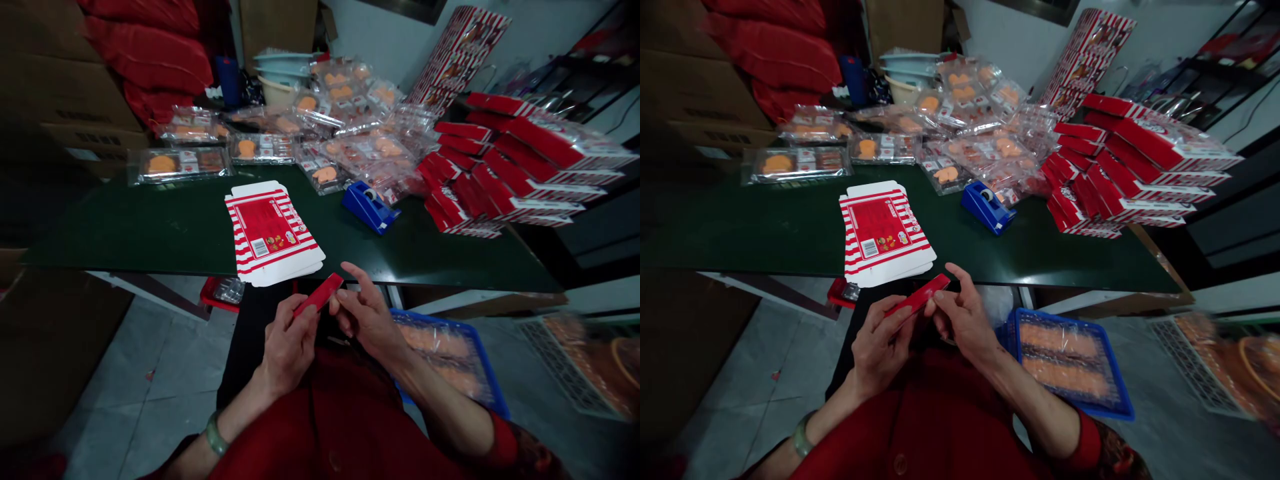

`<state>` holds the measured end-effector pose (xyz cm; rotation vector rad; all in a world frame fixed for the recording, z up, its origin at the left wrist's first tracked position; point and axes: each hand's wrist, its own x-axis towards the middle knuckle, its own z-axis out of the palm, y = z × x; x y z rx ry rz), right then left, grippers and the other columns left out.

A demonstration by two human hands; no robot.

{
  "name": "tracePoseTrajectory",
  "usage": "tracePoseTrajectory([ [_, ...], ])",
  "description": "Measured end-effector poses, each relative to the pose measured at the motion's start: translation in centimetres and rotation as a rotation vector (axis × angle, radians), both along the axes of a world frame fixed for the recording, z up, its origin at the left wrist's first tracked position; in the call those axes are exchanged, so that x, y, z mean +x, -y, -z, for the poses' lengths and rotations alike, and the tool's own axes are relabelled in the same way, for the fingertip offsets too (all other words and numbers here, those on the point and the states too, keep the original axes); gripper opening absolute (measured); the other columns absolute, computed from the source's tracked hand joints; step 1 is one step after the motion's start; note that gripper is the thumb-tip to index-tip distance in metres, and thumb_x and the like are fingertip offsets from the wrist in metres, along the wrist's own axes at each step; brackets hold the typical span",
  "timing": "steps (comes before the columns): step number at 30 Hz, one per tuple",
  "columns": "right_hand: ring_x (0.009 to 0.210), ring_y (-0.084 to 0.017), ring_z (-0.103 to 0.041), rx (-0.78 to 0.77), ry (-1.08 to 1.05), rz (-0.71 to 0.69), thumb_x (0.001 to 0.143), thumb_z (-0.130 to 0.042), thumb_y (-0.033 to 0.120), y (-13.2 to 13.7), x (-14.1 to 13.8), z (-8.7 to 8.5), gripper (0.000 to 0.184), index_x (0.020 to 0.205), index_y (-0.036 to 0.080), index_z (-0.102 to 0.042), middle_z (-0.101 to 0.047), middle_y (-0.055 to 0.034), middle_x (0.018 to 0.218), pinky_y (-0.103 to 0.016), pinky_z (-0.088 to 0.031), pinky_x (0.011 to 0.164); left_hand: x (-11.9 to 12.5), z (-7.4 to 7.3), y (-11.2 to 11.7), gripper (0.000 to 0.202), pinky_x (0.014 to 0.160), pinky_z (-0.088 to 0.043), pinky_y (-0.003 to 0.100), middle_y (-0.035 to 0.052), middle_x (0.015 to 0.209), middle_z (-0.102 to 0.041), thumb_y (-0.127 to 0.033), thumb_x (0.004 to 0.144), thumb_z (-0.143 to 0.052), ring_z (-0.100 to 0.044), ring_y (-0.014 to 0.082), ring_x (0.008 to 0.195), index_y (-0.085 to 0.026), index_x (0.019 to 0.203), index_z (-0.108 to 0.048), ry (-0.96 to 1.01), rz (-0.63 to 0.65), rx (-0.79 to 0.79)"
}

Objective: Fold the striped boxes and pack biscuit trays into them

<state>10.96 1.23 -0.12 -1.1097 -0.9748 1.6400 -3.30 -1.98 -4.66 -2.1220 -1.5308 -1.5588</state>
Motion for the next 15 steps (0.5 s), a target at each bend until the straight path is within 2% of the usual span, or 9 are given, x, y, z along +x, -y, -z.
tracePoseTrajectory([
  [4, 0.032, -0.005, -0.038, -0.102, 0.07, 0.011, 0.067, -0.067, 0.039, -0.4, -0.6, 0.4, 0.062, 0.118, 0.02, -0.037, -0.058, 0.0095, 0.054, -0.015, -0.024, 0.029, 0.0, 0.3, 0.1, 0.012, 0.068, -0.056, 0.021, 0.0064, 0.097, -0.064, -0.016, 0.085, -0.057, -0.066, 0.0129, 0.082, -0.021, 0.095, -0.062, -0.004, -0.005, -0.036],
  [7, 0.028, -0.006, -0.036, -0.149, 0.169, -0.021, 0.065, -0.067, 0.043, -0.6, -0.6, 0.4, 0.068, 0.12, 0.02, -0.034, -0.056, 0.0111, 0.049, -0.015, -0.022, 0.027, 0.0, 0.7, 0.2, 0.013, 0.068, -0.056, 0.021, 0.0071, 0.099, -0.064, -0.015, 0.084, -0.057, -0.066, 0.0132, 0.083, -0.021, 0.095, -0.062, -0.005, 0.01, -0.025],
  [12, 0.028, -0.006, -0.034, -0.159, 0.268, -0.026, 0.07, -0.063, 0.045, -0.6, -0.9, 0.6, 0.064, 0.123, 0.023, -0.034, -0.051, 0.0116, 0.045, -0.015, -0.02, 0.029, 0.1, 0.9, 0.4, 0.016, 0.068, -0.057, 0.021, 0.0071, 0.098, -0.063, -0.011, 0.083, -0.059, -0.066, 0.0146, 0.087, -0.02, 0.096, -0.06, 0.019, 0.06, 0.032],
  [15, 0.035, -0.008, -0.038, -0.106, 0.307, 0.016, 0.075, -0.061, 0.043, -0.2, -1.4, 1.5, 0.057, 0.123, 0.024, -0.037, -0.05, 0.0089, 0.051, -0.019, -0.027, 0.033, 0.1, 0.5, 0.5, 0.017, 0.065, -0.056, 0.02, 0.0078, 0.097, -0.062, -0.008, 0.08, -0.062, -0.066, 0.014, 0.084, -0.018, 0.094, -0.06, 0.052, 0.049, 0.036],
])
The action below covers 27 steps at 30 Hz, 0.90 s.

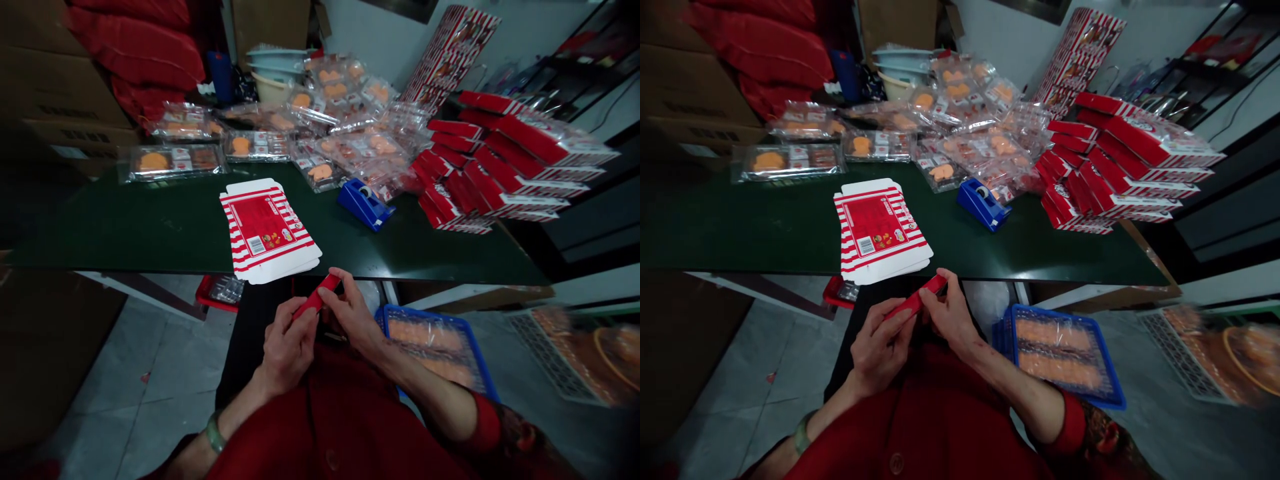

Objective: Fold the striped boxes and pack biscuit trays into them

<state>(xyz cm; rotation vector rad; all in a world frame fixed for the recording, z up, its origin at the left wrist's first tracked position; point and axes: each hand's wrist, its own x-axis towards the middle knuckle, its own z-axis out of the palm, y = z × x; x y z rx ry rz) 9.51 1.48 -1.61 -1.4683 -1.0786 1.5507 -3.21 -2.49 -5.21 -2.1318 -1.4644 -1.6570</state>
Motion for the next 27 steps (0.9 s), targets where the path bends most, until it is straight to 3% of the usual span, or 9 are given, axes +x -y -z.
tracePoseTrajectory([
  [3, 0.055, -0.012, -0.051, 0.161, 0.005, 0.06, 0.078, -0.06, 0.043, 0.5, -0.8, 1.5, 0.059, 0.128, 0.023, -0.036, -0.056, 0.0023, 0.07, -0.024, -0.042, 0.048, -0.3, -0.6, 0.1, 0.018, 0.067, -0.055, 0.02, 0.0072, 0.097, -0.062, -0.005, 0.078, -0.064, -0.065, 0.013, 0.084, -0.016, 0.092, -0.059, 0.051, -0.007, -0.002],
  [6, 0.055, -0.012, -0.049, 0.251, -0.066, 0.074, 0.082, -0.057, 0.045, 1.0, -1.8, 3.1, 0.066, 0.137, 0.024, -0.027, -0.054, 0.0036, 0.068, -0.025, -0.042, 0.052, -0.9, -1.2, 0.3, 0.018, 0.067, -0.054, 0.019, 0.0061, 0.097, -0.062, -0.004, 0.077, -0.065, -0.064, 0.0114, 0.083, -0.016, 0.09, -0.06, 0.117, -0.024, -0.045],
  [10, 0.042, -0.01, -0.04, 0.176, -0.219, 0.086, 0.08, -0.059, 0.046, 1.4, -2.7, 3.7, 0.074, 0.14, 0.025, -0.021, -0.045, 0.0095, 0.052, -0.022, -0.035, 0.043, -1.6, -1.9, 0.9, 0.018, 0.06, -0.051, 0.018, 0.0048, 0.097, -0.063, -0.004, 0.077, -0.065, -0.064, 0.0097, 0.079, -0.017, 0.088, -0.061, 0.209, -0.031, -0.088],
  [15, 0.046, -0.013, -0.053, 0.059, -0.293, 0.075, 0.076, -0.064, 0.042, 2.7, -0.5, 2.3, 0.082, 0.142, 0.025, -0.018, -0.056, 0.0078, 0.056, -0.024, -0.045, 0.048, -1.7, -2.9, 1.5, 0.016, 0.064, -0.053, 0.021, 0.0035, 0.093, -0.065, -0.004, 0.077, -0.065, -0.064, 0.0107, 0.079, -0.018, 0.085, -0.061, 0.289, 0.017, -0.13],
  [18, 0.045, -0.015, -0.056, -0.153, -0.46, 0.127, 0.074, -0.064, 0.048, 3.7, 3.3, 0.6, 0.073, 0.135, 0.023, -0.033, -0.061, 0.0043, 0.056, -0.025, -0.046, 0.045, -0.8, -4.2, 1.4, 0.018, 0.062, -0.054, 0.02, 0.0053, 0.097, -0.066, -0.004, 0.077, -0.063, -0.066, 0.012, 0.081, -0.018, 0.087, -0.061, 0.267, 0.253, -0.104],
  [20, 0.04, -0.016, -0.056, -0.374, -0.551, 0.158, 0.072, -0.062, 0.057, 4.7, 6.5, -0.7, 0.065, 0.123, 0.02, -0.048, -0.062, 0.0014, 0.054, -0.025, -0.045, 0.039, 0.3, -5.6, 1.1, 0.017, 0.065, -0.055, 0.021, 0.007, 0.1, -0.067, -0.006, 0.079, -0.061, -0.067, 0.0136, 0.083, -0.019, 0.089, -0.06, 0.227, 0.48, -0.093],
  [22, 0.038, -0.016, -0.056, -0.511, -0.54, 0.185, 0.073, -0.063, 0.057, 5.9, 9.6, -2.1, 0.055, 0.113, 0.02, -0.057, -0.067, -0.0026, 0.061, -0.025, -0.043, 0.034, 1.6, -7.3, 0.7, 0.013, 0.071, -0.056, 0.022, 0.0059, 0.096, -0.07, -0.01, 0.082, -0.059, -0.068, 0.0145, 0.085, -0.021, 0.09, -0.061, 0.127, 0.735, -0.071],
  [25, 0.062, -0.021, -0.069, -0.478, -0.506, 0.258, 0.075, -0.069, 0.038, 8.1, 13.2, -3.9, 0.043, 0.114, 0.023, -0.061, -0.073, -0.0094, 0.093, -0.031, -0.055, 0.051, 3.6, -9.9, 0.2, 0.007, 0.078, -0.055, 0.021, 0.0047, 0.089, -0.072, -0.021, 0.087, -0.055, -0.068, 0.0147, 0.085, -0.019, 0.089, -0.062, -0.144, 1.074, -0.026],
  [27, 0.087, -0.026, -0.07, -0.396, -0.504, 0.321, 0.073, -0.072, 0.029, 9.4, 14.6, -4.9, 0.05, 0.12, 0.023, -0.059, -0.071, -0.011, 0.107, -0.036, -0.057, 0.075, 4.5, -10.9, 0.2, 0.016, 0.089, -0.052, 0.023, 0.0075, 0.091, -0.072, -0.026, 0.09, -0.051, -0.066, 0.0151, 0.091, -0.015, 0.093, -0.062, -0.274, 1.165, 0.012],
])
